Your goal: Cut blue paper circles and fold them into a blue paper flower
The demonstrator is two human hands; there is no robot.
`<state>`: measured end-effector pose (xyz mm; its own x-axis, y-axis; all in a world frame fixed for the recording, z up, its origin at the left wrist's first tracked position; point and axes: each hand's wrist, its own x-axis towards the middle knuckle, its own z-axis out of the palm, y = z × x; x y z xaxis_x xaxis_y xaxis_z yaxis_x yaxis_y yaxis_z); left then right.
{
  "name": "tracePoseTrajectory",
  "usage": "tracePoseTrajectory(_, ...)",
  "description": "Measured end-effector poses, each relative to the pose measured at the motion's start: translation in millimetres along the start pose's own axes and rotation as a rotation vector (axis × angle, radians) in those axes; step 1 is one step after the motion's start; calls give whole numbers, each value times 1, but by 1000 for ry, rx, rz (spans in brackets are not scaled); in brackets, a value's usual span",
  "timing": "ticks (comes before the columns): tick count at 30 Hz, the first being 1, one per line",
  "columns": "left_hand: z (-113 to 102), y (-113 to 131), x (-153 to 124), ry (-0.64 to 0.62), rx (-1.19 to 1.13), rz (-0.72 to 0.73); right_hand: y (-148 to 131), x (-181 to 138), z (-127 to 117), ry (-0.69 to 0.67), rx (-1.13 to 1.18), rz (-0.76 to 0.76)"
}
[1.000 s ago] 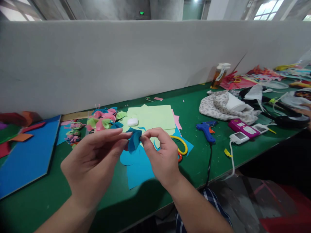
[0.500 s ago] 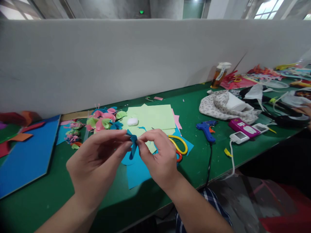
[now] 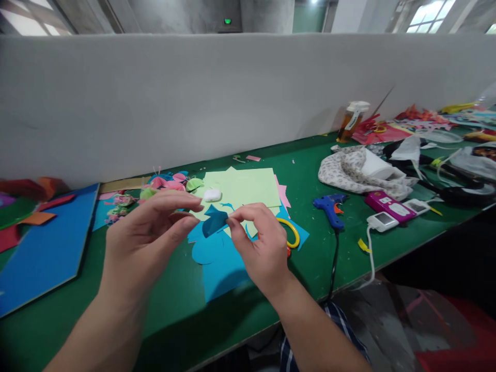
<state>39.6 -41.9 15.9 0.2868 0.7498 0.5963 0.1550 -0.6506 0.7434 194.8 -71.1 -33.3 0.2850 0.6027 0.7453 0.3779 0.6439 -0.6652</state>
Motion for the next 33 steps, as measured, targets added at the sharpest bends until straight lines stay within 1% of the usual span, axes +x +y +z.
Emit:
tracePoseTrajectory(5, -7, 5, 2, -98, 157, 66, 4, -2, 0, -15, 11, -15)
tracePoseTrajectory(9, -7, 7, 0, -100, 315, 150, 4, -2, 0, -19, 25, -35)
tracePoseTrajectory(12, -7, 6, -1, -110, 405, 217, 2, 0, -1, -48, -15, -75)
tracePoseTrajectory(18, -3, 2, -2, -11, 569, 363, -3, 3, -7, -50, -101, -135)
tracePoseTrajectory(22, 1, 3, -4, -11, 612, 402, -3, 3, -7, -82, -124, -132)
tracePoseTrajectory(24, 1, 5, -4, -2, 590, 387, -3, 3, -7, -74, -129, -137)
tracePoseTrajectory(26, 1, 6, -5, 35, 521, 326, -2, 2, -6, -28, -116, -138)
tracePoseTrajectory(29, 0, 8, -7, 86, 310, 117, -1, 0, -7, 54, -59, -100)
tracePoseTrajectory(31, 3, 8, -7, 72, 146, -19, -1, -1, -7, 76, -32, -76)
tracePoseTrajectory(33, 7, 7, -8, 31, 5, -89, -2, -2, -7, 83, -20, -72)
